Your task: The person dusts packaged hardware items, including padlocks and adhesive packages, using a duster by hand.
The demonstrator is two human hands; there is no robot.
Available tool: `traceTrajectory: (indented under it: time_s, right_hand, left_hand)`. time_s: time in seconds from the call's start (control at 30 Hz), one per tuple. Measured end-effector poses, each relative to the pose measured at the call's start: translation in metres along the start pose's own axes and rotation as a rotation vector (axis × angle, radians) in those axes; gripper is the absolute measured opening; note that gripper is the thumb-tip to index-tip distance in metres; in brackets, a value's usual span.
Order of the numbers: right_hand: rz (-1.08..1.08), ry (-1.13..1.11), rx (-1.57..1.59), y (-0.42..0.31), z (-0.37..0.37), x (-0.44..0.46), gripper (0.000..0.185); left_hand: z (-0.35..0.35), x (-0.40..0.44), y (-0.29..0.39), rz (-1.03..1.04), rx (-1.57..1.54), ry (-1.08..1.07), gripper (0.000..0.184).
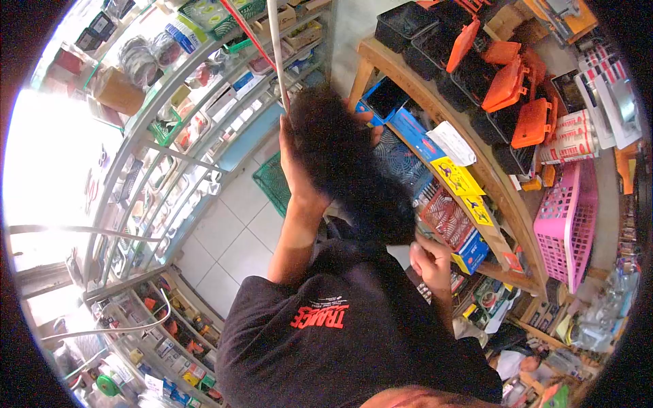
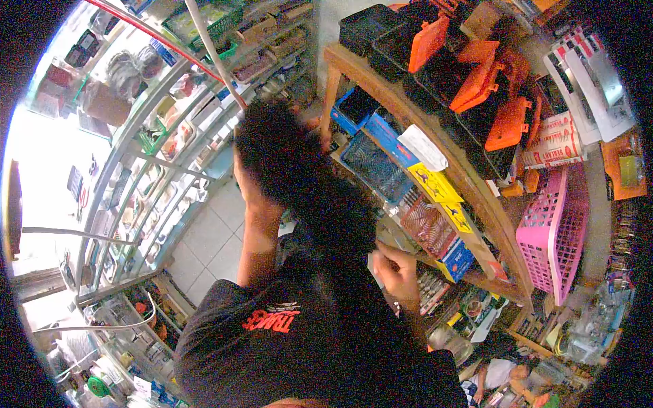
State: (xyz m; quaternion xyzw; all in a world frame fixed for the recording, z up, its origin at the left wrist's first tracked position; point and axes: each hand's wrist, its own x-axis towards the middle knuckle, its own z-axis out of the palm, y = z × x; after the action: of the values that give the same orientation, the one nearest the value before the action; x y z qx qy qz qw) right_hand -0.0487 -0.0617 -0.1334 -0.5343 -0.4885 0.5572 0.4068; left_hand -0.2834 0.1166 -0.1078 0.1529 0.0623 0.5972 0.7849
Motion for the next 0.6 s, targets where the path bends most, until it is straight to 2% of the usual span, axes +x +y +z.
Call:
traceTrajectory:
  time_s: [0.07,0.1,0.17,0.2,0.23,0.33,0.47,0.53,0.6]
  right_hand:
    - [-0.058,0.019,0.084,0.005,0.003,0.003,0.024]
    - [-0.060,-0.006,0.018,0.004,0.006,0.004,0.023]
    - [0.024,0.034,0.011,-0.012,0.017,0.008,0.021]
    - [0.066,0.055,0.009,-0.019,0.022,0.010,0.020]
    - [-0.015,0.039,0.028,-0.009,0.024,0.014,0.019]
    - [0.035,-0.034,0.073,0.025,0.013,0.017,0.020]
    - [0.164,0.052,-0.002,0.048,0.009,0.010,0.018]
    - [0.112,0.020,-0.049,0.037,0.009,0.012,0.016]
    - [0.117,-0.004,-0.001,0.036,0.006,0.017,0.013]
  left_hand:
    - [0.016,-0.004,-0.001,0.033,-0.088,0.191,0.072]
    - [0.022,-0.006,-0.004,0.074,-0.293,-0.005,0.071]
    - [-0.003,0.003,-0.028,0.009,0.006,-0.253,0.070]
    - [-0.009,0.004,-0.031,0.014,0.021,-0.311,0.071]
    - [-0.013,0.005,-0.034,0.020,0.036,-0.368,0.072]
    - [0.008,-0.003,-0.008,0.018,-0.204,-0.295,0.075]
    - [0.005,-0.011,0.017,0.025,-0.407,-0.168,0.074]
    - [0.004,-0.015,0.013,0.062,-0.287,0.000,0.068]
    - [0.024,-0.019,-0.012,0.133,-0.010,0.246,0.059]
